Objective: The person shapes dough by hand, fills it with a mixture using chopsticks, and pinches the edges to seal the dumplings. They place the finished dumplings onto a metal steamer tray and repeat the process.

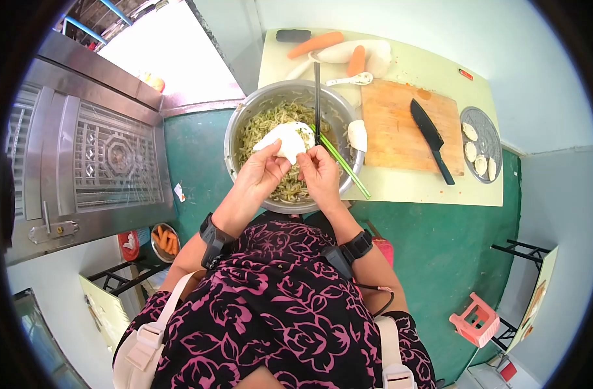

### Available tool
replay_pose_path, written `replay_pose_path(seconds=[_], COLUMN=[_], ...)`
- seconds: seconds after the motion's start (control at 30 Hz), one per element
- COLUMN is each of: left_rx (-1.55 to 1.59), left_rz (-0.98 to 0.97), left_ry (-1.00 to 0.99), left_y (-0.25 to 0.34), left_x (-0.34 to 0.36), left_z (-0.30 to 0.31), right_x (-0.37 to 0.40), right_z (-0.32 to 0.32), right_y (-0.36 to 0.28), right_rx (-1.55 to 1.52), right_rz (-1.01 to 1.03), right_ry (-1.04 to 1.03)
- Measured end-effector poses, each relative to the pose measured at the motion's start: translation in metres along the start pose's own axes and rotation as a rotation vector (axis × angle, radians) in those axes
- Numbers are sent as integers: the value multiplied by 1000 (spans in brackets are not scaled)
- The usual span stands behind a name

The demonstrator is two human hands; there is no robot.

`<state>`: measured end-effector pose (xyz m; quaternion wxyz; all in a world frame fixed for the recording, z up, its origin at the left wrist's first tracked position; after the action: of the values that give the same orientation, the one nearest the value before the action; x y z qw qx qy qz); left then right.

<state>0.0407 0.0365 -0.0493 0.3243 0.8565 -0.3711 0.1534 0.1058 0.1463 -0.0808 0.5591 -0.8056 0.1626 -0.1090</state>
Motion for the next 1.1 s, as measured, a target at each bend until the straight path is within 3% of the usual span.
replay_pose_path(seconds=[0.2,0.5,0.7,0.9,1.0,1.03,1.1], left_rx=[-124,-243,-298,-233,-185,-175,-155], left_rz=[-75,-171,-296,-186,-144,-119,-68], left_ry=[-18,73,12,21,-3,-24,-67], left_y=[1,8,1,4,5,5,4], left_x=[1,8,0,-3,2,2,1], left_z=[1,-7,1,5,2,2,4], right_x=[-4,-7,-5,-2,-1,-1,-4], right_z=[-4,-8,-16,-14,-6,1,7], right_y=[-6,-5,-9,-30,-35,-26,-14], right_rx=[-44,170,384,664,540,262,239], right_rz=[-117,35,127,199,203,65,15], right_ry=[3,63,126,14,-11,62,75])
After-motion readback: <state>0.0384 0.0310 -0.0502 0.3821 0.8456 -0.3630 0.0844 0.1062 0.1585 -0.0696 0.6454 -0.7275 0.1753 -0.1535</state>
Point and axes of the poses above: each hand's wrist, its own x-axis away from the middle knuckle, its own z-axis out of the back of the hand, y = z × x, the point moved 1 cm from there along -x, towards the middle knuckle, and after that the axes turned 14 degrees about -x, right-handed, at the moved point
